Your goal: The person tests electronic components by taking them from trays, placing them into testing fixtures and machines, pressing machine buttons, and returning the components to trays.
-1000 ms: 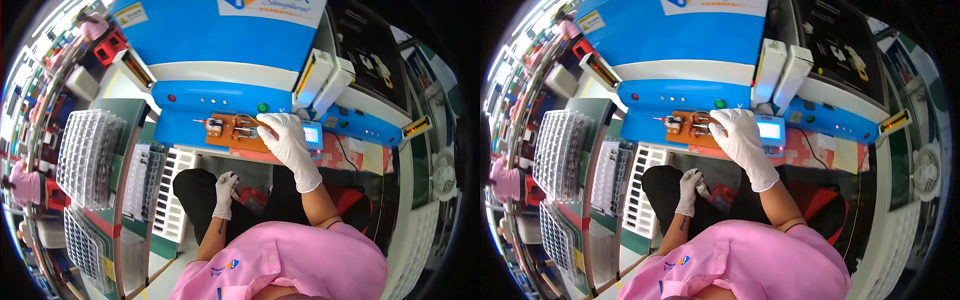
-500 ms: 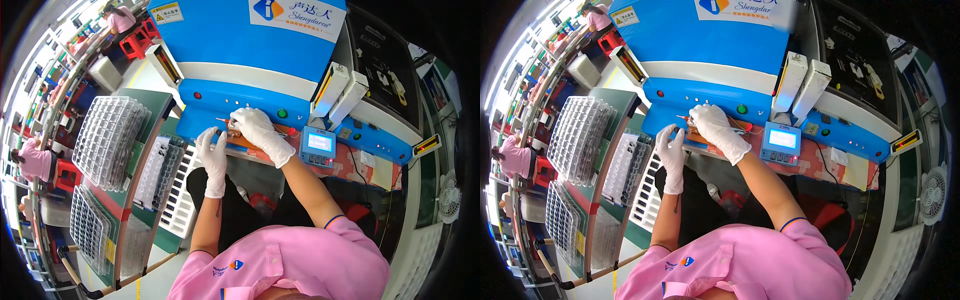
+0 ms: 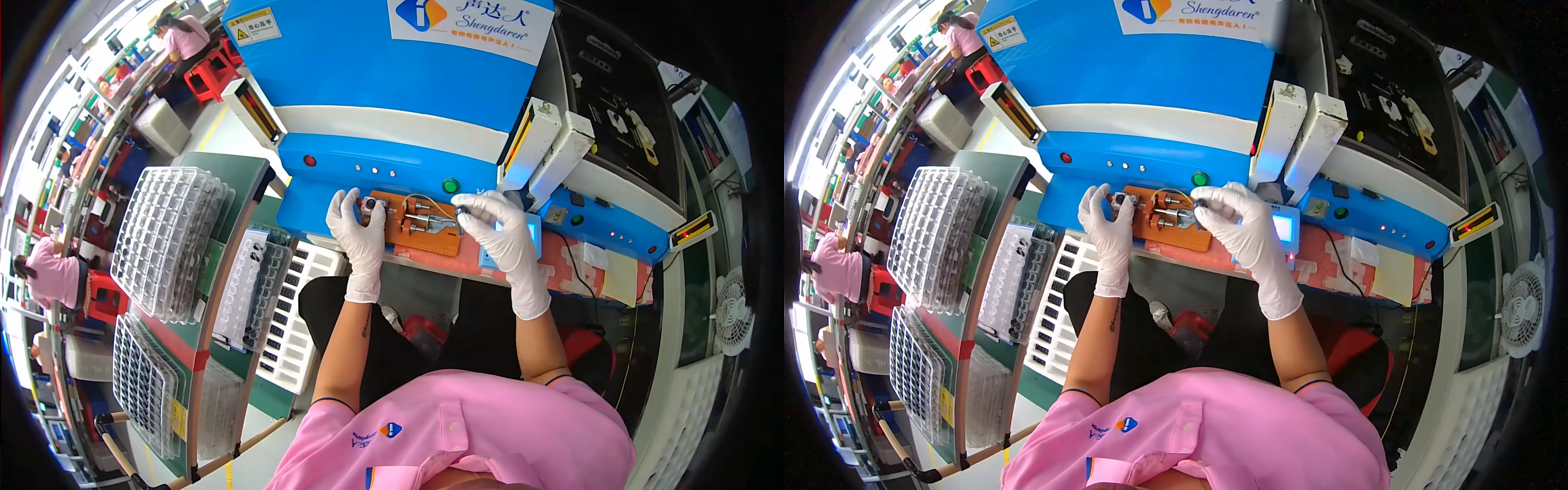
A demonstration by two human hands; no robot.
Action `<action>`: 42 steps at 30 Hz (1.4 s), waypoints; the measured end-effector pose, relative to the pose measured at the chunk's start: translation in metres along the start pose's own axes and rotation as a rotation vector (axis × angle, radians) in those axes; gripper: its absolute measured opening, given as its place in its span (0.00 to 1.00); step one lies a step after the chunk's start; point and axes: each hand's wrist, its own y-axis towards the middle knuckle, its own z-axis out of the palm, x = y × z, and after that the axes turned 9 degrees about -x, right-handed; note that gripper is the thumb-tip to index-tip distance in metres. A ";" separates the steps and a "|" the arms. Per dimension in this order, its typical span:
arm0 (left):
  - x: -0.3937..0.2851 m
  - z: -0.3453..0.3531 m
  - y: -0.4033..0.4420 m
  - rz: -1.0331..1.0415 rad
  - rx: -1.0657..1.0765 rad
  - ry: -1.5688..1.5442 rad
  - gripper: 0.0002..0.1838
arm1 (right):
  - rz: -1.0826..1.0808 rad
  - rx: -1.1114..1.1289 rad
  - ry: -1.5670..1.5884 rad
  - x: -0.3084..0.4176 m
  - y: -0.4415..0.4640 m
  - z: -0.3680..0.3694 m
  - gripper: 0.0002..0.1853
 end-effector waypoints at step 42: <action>0.053 0.016 0.035 -0.593 0.067 -0.435 0.30 | 0.294 -0.483 -0.194 -0.130 0.221 -0.325 0.14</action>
